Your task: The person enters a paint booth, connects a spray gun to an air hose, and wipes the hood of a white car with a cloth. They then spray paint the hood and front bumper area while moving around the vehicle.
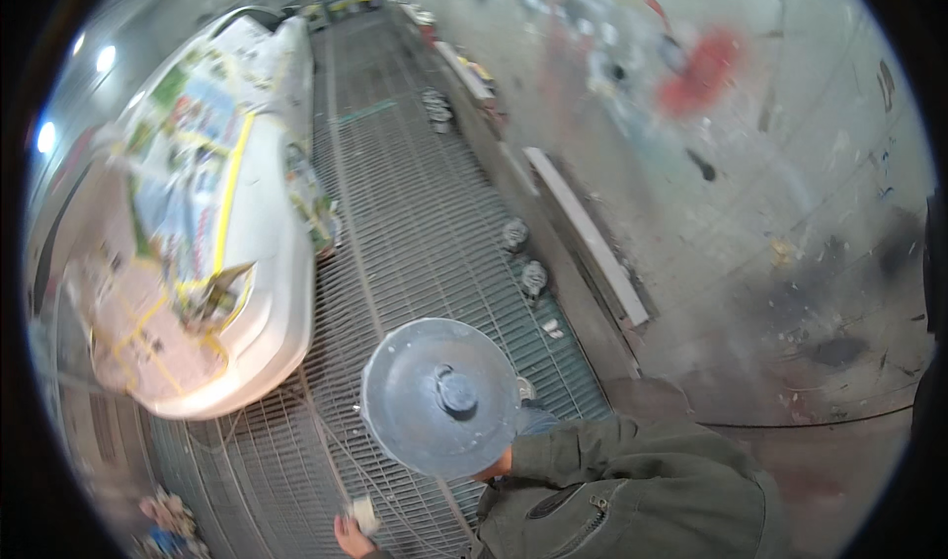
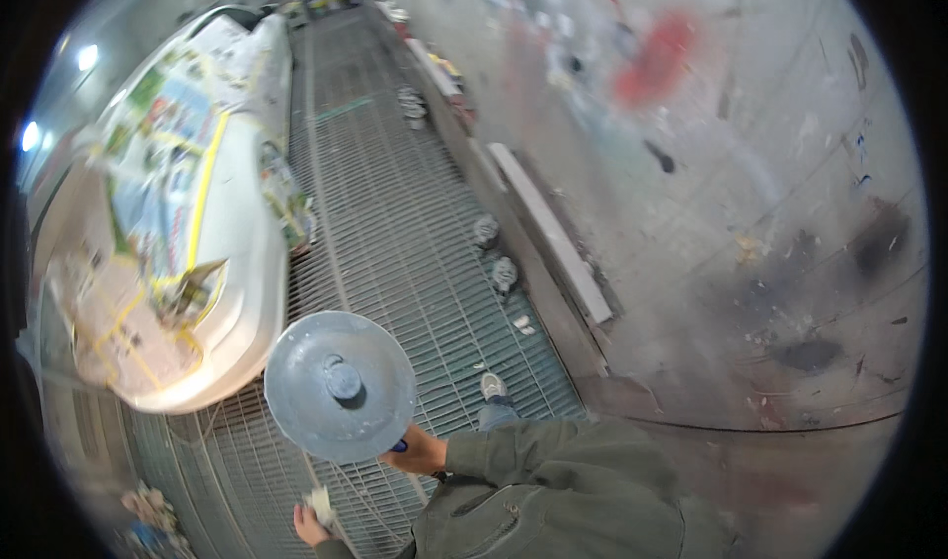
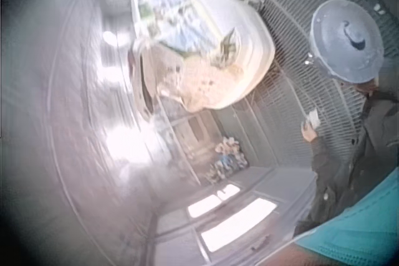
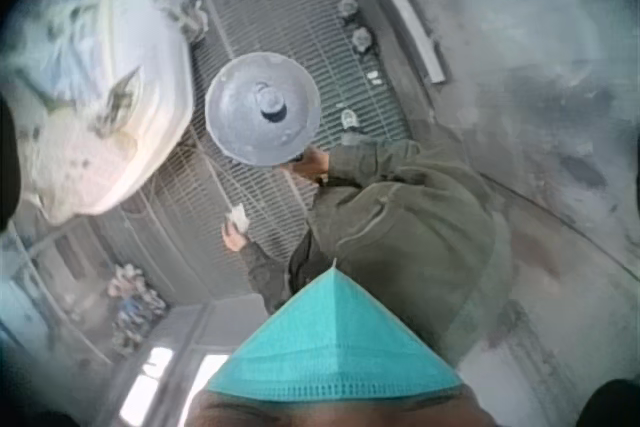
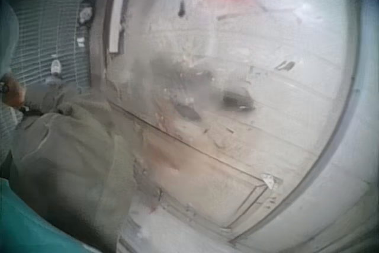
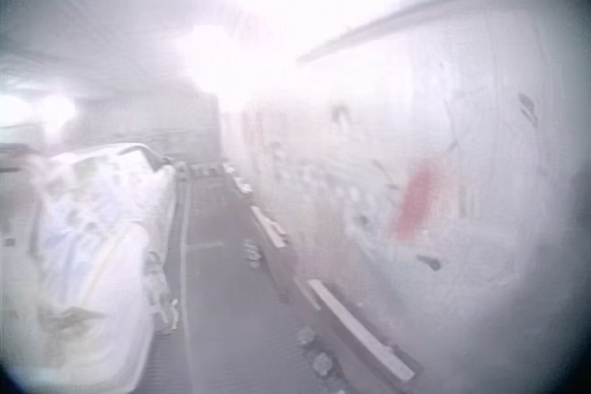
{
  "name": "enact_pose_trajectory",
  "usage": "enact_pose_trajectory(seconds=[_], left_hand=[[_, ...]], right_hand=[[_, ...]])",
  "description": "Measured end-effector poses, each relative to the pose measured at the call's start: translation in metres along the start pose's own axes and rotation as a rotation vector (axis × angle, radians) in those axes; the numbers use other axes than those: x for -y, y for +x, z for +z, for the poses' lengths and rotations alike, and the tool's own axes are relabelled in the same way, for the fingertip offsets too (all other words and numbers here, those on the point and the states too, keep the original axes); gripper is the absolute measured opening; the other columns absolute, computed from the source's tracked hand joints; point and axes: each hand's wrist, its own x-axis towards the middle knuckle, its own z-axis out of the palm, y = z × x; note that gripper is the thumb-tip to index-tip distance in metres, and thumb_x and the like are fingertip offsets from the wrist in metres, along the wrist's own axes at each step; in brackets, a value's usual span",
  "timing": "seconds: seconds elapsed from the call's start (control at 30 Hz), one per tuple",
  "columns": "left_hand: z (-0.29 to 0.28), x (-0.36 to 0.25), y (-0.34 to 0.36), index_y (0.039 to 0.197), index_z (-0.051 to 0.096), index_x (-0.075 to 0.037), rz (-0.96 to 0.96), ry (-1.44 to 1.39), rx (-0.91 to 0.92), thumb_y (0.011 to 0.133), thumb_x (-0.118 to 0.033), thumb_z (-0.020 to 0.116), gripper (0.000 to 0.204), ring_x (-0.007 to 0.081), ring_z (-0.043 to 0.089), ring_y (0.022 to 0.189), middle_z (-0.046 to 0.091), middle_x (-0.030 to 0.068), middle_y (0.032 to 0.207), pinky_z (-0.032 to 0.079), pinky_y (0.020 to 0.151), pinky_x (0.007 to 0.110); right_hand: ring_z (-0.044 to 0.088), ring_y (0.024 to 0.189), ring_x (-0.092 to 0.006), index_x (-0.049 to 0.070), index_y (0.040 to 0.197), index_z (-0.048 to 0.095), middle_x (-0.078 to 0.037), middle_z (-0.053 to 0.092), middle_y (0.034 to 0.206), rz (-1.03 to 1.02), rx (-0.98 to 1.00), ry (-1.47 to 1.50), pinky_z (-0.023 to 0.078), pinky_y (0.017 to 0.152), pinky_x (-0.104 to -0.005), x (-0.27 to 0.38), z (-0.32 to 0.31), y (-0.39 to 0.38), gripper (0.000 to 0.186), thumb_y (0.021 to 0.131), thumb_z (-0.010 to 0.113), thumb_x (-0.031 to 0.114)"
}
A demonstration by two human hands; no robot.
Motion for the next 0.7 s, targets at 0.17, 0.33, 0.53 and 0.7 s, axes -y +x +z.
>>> enact_pose_trajectory(seconds=[0.17, 0.33, 0.53, 0.7], left_hand=[[0.271, -0.121, -0.029, 0.146, 0.036, 0.006, -0.055, -0.056, 0.519, 0.075, 0.016, 0.058, 0.075, 0.0313, 0.054, 0.125, 0.050, 0.0185, 0.142, 0.047, 0.104, 0.041], [0.524, -0.168, -0.105, 0.134, 0.046, 0.006, 0.146, -0.108, 0.882, 0.078, 0.006, 0.076, 0.064, 0.0252, 0.062, 0.111, 0.060, 0.0163, 0.126, 0.050, 0.096, 0.035], [0.712, -0.170, -0.257, 0.082, 0.060, -0.011, 1.263, 0.098, 1.180, 0.059, 0.010, 0.063, 0.031, 0.0292, 0.059, 0.091, 0.062, 0.0063, 0.085, 0.047, 0.081, 0.037], [0.774, -0.079, -0.310, 0.083, 0.058, -0.008, 1.529, 0.281, 1.618, 0.078, -0.008, 0.059, 0.005, 0.0306, 0.057, 0.091, 0.058, 0.0084, 0.084, 0.046, 0.080, 0.041]], right_hand=[[0.062, 0.103, -0.0180, 0.004, 0.131, 0.044, -0.014, 0.063, 0.120, 0.154, -0.099, 0.031, 0.052, 0.087, -0.0323, 0.007, -0.120, -0.011, 0.043, 0.092, 0.061, 0.000], [0.064, 0.107, -0.0205, 0.004, 0.143, 0.027, -0.016, 0.062, 0.125, 0.450, -0.350, 0.117, 0.049, 0.093, -0.0343, 0.043, -0.217, -0.036, 0.062, 0.091, 0.059, -0.004], [0.067, 0.104, -0.0234, 0.002, 0.147, 0.025, -0.018, 0.061, 0.126, 0.533, -1.046, 0.384, 0.051, 0.094, -0.0354, 0.052, -0.224, -0.075, 0.071, 0.086, 0.058, -0.009], [0.067, 0.099, -0.0229, 0.003, 0.141, 0.036, -0.017, 0.059, 0.125, 0.633, -1.120, 0.218, 0.056, 0.085, -0.0339, 0.051, -0.232, -0.109, 0.060, 0.086, 0.058, -0.005]])
